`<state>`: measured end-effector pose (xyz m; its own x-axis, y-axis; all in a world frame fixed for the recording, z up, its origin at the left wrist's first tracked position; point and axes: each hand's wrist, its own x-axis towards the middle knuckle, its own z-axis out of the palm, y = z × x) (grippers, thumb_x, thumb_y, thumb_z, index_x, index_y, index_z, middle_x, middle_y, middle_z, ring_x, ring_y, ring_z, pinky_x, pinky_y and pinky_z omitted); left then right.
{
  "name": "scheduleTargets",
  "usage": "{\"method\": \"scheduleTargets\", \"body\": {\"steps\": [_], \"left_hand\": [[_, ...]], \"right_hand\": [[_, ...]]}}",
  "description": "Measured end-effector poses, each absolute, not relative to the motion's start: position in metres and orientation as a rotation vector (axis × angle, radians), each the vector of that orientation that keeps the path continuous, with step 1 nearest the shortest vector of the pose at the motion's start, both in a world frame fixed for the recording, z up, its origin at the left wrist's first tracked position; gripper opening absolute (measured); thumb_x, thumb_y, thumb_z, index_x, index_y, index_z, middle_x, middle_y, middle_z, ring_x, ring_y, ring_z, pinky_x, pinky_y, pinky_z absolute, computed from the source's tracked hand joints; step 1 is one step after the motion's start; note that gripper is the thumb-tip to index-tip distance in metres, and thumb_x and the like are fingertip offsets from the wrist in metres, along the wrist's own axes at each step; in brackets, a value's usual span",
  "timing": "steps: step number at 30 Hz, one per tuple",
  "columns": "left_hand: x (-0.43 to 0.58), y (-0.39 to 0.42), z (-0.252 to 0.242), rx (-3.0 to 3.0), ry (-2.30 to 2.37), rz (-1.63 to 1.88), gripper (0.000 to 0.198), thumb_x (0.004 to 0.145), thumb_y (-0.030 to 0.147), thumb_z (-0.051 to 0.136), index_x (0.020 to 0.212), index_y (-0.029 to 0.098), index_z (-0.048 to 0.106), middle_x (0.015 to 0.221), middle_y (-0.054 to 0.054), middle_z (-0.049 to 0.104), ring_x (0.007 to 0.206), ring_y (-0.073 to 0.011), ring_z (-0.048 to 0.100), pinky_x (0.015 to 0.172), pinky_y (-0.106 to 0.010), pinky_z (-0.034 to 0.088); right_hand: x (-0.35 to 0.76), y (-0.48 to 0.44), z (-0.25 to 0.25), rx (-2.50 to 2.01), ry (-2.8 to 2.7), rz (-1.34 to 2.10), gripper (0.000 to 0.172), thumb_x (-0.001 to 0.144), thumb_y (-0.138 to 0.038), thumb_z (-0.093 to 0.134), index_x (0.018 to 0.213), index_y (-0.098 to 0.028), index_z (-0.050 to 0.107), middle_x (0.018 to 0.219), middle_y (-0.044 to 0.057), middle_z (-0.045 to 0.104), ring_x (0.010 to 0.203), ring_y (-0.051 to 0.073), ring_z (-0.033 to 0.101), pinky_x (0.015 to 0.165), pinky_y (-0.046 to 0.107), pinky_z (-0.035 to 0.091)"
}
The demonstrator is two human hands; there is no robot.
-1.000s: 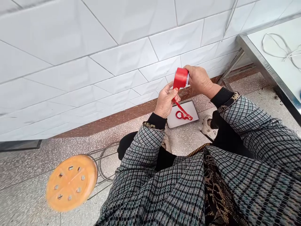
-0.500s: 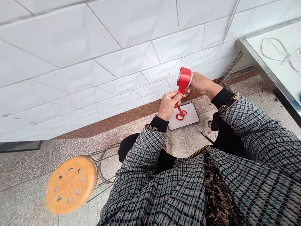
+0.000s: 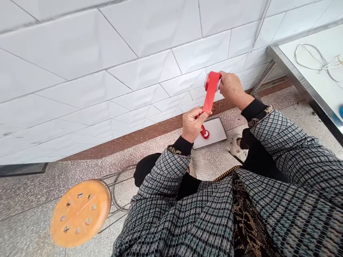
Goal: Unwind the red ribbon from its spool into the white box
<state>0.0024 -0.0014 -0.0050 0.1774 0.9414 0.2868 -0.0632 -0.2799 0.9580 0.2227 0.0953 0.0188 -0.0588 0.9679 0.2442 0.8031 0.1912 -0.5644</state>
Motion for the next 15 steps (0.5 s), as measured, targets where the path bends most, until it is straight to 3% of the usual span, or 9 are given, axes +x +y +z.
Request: {"method": "scheduleTargets", "body": {"steps": [10, 15], "left_hand": [[-0.008, -0.004, -0.011, 1.204, 0.844, 1.384, 0.048, 0.078, 0.068, 0.092, 0.074, 0.021, 0.084, 0.057, 0.002, 0.054, 0.046, -0.0066, 0.035, 0.047, -0.027, 0.027], [-0.011, -0.009, -0.012, 1.137, 0.872, 1.316, 0.049, 0.077, 0.067, 0.093, 0.076, 0.019, 0.084, 0.052, 0.003, 0.051, 0.043, -0.0053, 0.032, 0.046, -0.025, 0.024]], "right_hand": [[0.233, 0.104, 0.013, -1.590, -2.061, 0.134, 0.012, 0.095, -0.015, 0.060, 0.098, -0.017, 0.072, 0.086, 0.011, 0.078, 0.097, 0.033, 0.076, 0.090, 0.041, 0.056], [0.217, 0.091, 0.030, -1.610, -1.917, 0.614, 0.014, 0.094, -0.012, 0.059, 0.091, -0.018, 0.071, 0.063, 0.003, 0.067, 0.071, 0.022, 0.069, 0.079, 0.033, 0.054]]}}
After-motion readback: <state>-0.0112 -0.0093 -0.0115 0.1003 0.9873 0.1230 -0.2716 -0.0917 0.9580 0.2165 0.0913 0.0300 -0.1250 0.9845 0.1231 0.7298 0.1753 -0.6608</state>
